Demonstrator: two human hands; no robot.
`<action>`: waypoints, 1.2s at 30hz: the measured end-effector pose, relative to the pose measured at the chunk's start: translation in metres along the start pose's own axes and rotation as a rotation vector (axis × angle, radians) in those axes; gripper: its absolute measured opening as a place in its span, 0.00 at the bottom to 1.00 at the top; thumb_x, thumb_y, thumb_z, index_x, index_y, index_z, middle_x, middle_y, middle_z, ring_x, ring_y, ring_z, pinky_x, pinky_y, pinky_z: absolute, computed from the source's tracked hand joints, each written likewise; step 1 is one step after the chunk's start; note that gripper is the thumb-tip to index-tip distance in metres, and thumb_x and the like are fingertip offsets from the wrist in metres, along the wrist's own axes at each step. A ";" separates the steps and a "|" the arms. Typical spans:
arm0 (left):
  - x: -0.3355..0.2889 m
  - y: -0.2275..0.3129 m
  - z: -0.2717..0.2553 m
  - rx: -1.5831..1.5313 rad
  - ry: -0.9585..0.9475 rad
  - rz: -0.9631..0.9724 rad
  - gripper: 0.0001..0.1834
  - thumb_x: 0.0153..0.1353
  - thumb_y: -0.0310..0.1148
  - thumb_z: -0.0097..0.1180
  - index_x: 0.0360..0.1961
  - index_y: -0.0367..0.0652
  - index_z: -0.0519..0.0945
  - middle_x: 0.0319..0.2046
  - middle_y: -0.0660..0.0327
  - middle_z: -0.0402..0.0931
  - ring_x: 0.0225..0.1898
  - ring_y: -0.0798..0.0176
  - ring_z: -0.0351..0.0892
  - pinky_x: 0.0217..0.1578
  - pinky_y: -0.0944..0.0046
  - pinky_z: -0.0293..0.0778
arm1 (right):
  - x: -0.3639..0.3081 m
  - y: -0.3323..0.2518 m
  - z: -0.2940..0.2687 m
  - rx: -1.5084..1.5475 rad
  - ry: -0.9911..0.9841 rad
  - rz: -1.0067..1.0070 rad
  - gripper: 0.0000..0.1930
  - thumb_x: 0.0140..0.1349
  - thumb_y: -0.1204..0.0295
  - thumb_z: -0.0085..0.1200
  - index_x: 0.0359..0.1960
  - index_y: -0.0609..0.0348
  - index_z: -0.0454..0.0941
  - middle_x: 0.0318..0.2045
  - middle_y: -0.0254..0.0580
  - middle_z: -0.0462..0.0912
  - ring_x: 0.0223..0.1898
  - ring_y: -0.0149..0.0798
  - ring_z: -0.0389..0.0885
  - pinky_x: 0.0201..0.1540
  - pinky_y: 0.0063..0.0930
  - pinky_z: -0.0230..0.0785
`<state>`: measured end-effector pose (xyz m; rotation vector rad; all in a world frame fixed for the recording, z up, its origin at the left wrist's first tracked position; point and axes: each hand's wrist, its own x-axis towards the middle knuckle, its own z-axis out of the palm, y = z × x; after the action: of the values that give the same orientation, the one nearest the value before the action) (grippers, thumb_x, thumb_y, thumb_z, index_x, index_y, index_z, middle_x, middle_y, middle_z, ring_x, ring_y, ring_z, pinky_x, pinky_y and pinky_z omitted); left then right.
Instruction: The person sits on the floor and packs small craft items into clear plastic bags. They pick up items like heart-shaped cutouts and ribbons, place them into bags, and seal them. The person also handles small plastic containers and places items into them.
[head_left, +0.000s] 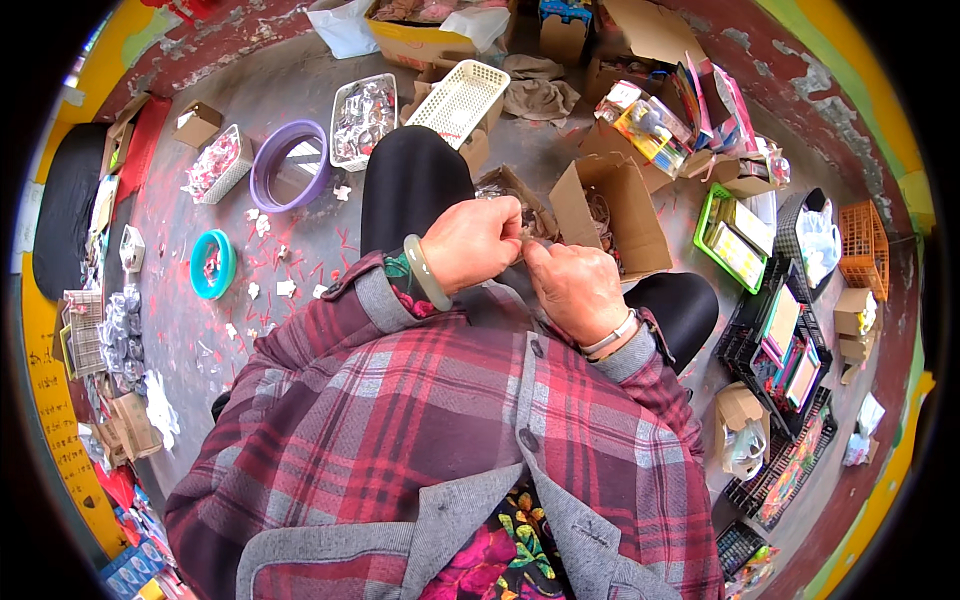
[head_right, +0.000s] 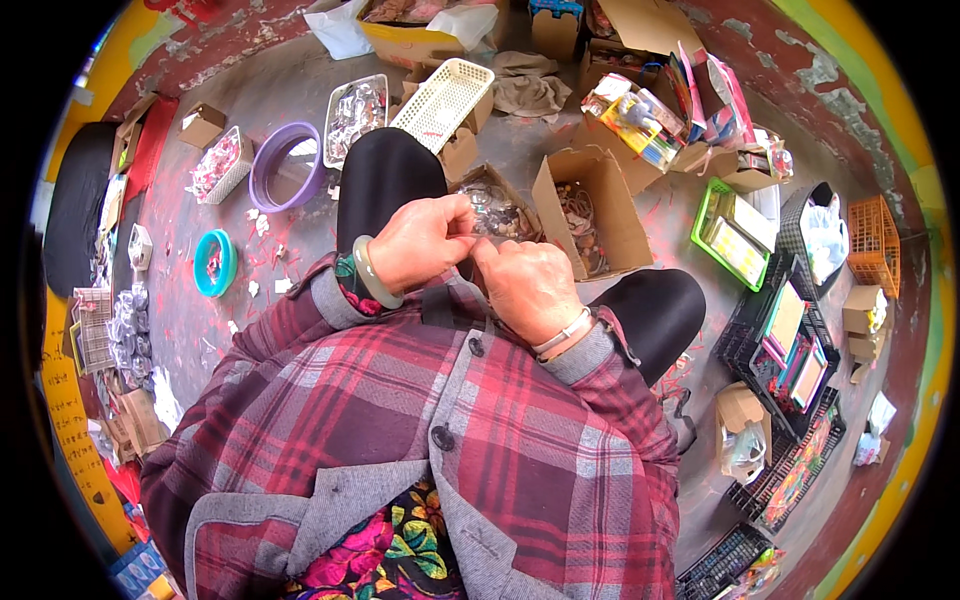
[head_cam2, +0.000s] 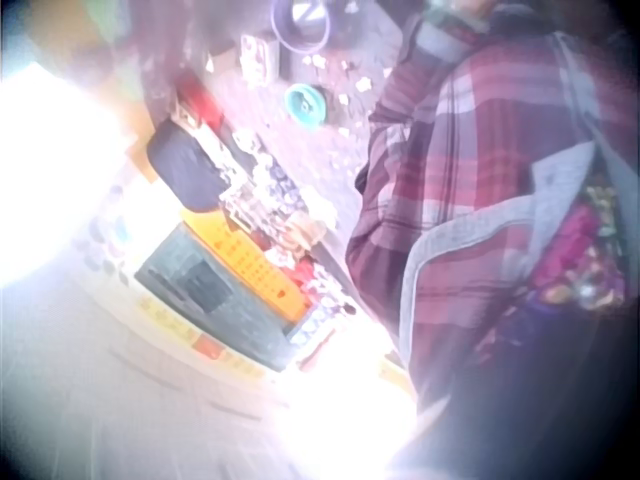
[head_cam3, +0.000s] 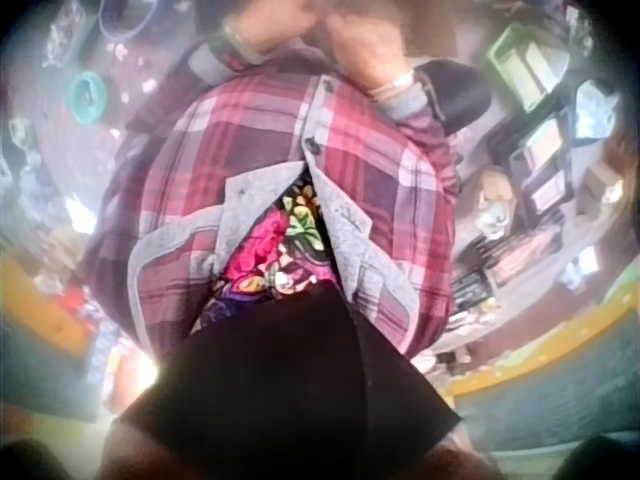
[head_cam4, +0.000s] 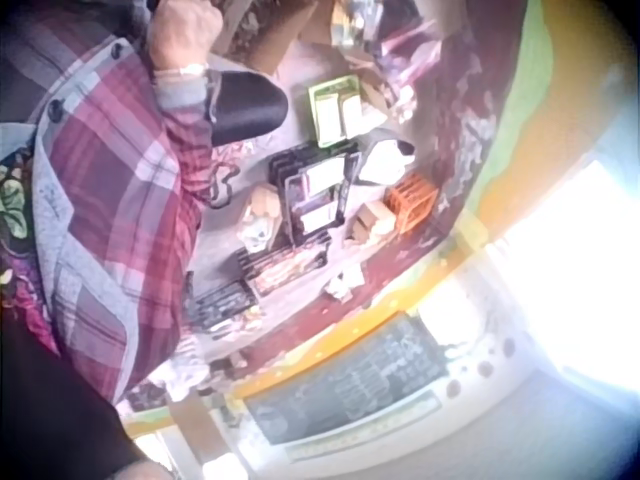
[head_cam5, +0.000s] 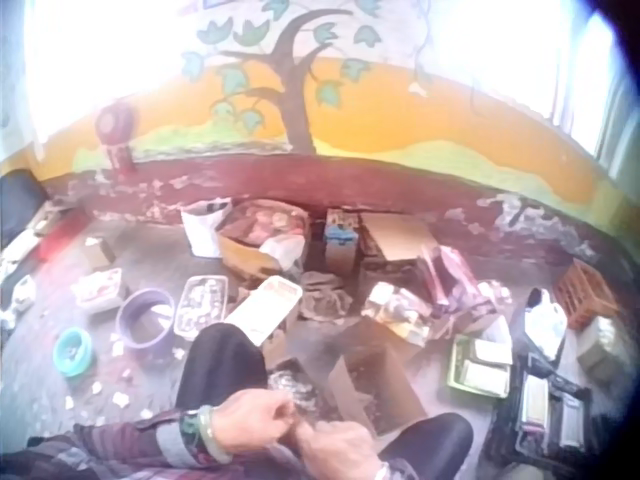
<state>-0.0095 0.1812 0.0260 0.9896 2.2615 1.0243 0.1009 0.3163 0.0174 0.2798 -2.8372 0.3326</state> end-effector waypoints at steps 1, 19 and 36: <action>0.000 0.000 0.000 -0.011 -0.001 -0.015 0.06 0.43 0.26 0.54 0.23 0.38 0.71 0.17 0.54 0.72 0.20 0.56 0.73 0.22 0.60 0.67 | -0.001 0.001 0.000 0.000 -0.008 -0.003 0.02 0.47 0.71 0.50 0.22 0.54 0.72 0.16 0.37 0.73 0.22 0.39 0.77 0.23 0.32 0.67; 0.004 -0.007 0.013 -0.325 0.104 0.053 0.19 0.49 0.39 0.60 0.37 0.36 0.75 0.34 0.54 0.76 0.32 0.60 0.76 0.34 0.64 0.72 | -0.001 0.008 -0.001 0.099 0.164 0.181 0.05 0.50 0.73 0.52 0.20 0.57 0.69 0.17 0.41 0.73 0.22 0.44 0.75 0.24 0.35 0.67; 0.006 -0.018 0.039 -0.688 0.084 -0.054 0.10 0.60 0.28 0.49 0.34 0.32 0.78 0.28 0.66 0.76 0.30 0.76 0.71 0.33 0.74 0.69 | -0.001 0.002 0.012 0.111 0.195 0.084 0.02 0.47 0.73 0.49 0.21 0.54 0.70 0.16 0.36 0.72 0.21 0.37 0.75 0.23 0.30 0.67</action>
<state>0.0052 0.1950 -0.0127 0.5874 1.7575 1.6766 0.0984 0.3154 0.0056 0.1417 -2.6473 0.5072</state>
